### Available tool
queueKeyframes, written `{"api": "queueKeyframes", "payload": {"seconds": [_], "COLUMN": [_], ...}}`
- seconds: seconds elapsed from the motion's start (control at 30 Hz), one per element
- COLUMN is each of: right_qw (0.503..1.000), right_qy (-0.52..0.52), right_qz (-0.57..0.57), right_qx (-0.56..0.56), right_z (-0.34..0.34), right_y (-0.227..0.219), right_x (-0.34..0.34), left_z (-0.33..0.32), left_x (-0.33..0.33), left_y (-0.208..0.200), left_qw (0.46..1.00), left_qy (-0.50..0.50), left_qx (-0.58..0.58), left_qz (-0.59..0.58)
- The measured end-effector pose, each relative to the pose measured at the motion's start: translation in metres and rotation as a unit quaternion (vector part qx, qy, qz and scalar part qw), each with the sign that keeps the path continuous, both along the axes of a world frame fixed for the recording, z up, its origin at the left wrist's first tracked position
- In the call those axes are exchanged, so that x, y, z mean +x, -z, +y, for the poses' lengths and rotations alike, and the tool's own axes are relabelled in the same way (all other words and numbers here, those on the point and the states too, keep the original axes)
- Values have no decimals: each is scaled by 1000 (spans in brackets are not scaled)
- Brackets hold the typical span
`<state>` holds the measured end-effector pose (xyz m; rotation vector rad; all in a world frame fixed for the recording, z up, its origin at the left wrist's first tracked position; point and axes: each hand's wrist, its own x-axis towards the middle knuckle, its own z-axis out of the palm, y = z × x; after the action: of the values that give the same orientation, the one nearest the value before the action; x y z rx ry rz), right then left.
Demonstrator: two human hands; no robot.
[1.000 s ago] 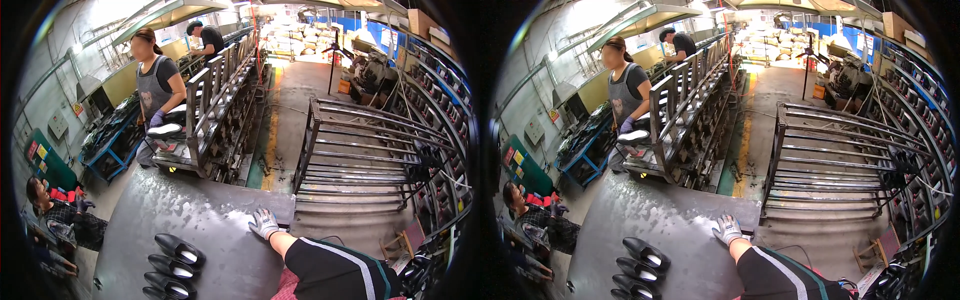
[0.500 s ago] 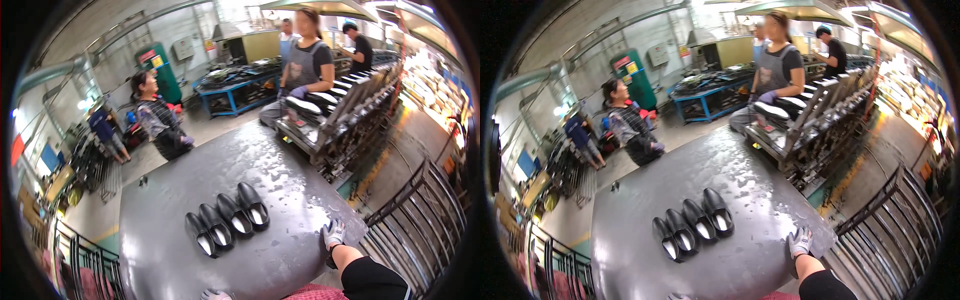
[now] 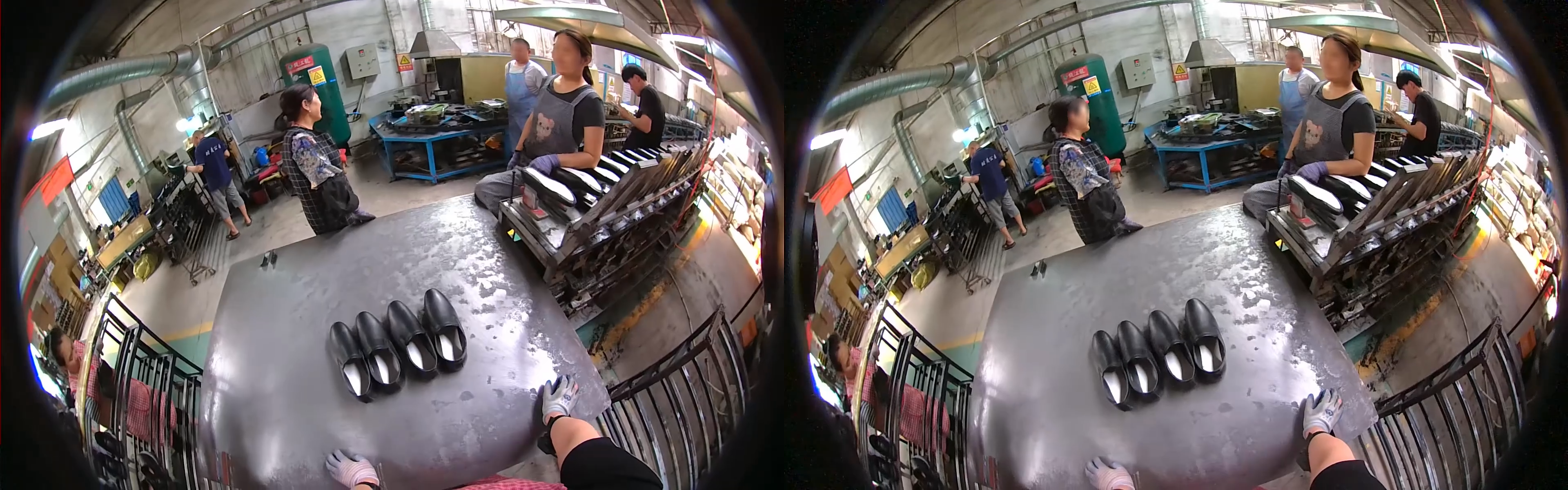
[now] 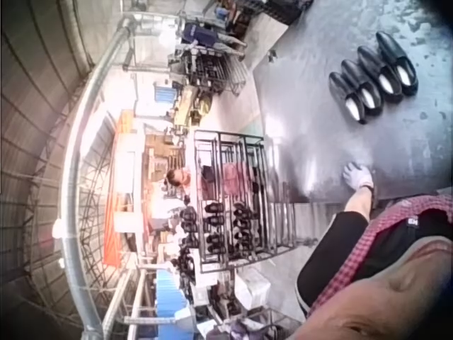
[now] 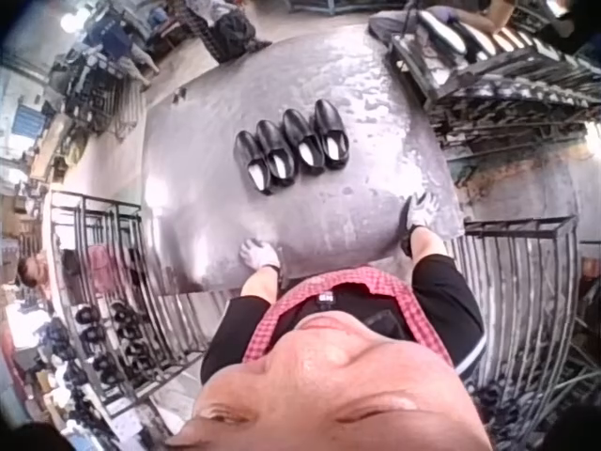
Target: Placing finished shoes onto a metal table and organizing them in a shoe manufacturing facility.
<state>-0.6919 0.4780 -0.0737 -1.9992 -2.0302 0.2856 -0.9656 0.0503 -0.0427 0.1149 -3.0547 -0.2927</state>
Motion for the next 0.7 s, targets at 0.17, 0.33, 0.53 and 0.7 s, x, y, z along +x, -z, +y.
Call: {"api": "queueKeyframes", "payload": {"seconds": [0.17,0.33,0.53,0.7], "right_qw": [1000,1000,955,642], "right_qy": [-1,-18,-79,-219], "right_qz": [-7,8,283,646], "right_qx": [-21,17,40,-349], "right_z": [0,-2,-18,-122], "right_y": [-12,-3,-8,-150], "right_x": [4,6,5,-112], "left_z": [6,-2,2,57], "left_x": [-6,-10,-17,4], "left_y": [9,12,-17,-113], "left_qw": [997,994,966,570], "left_qy": [3,-6,-5,210], "left_qx": [-7,68,255,667], "left_qz": [82,82,44,-431]}}
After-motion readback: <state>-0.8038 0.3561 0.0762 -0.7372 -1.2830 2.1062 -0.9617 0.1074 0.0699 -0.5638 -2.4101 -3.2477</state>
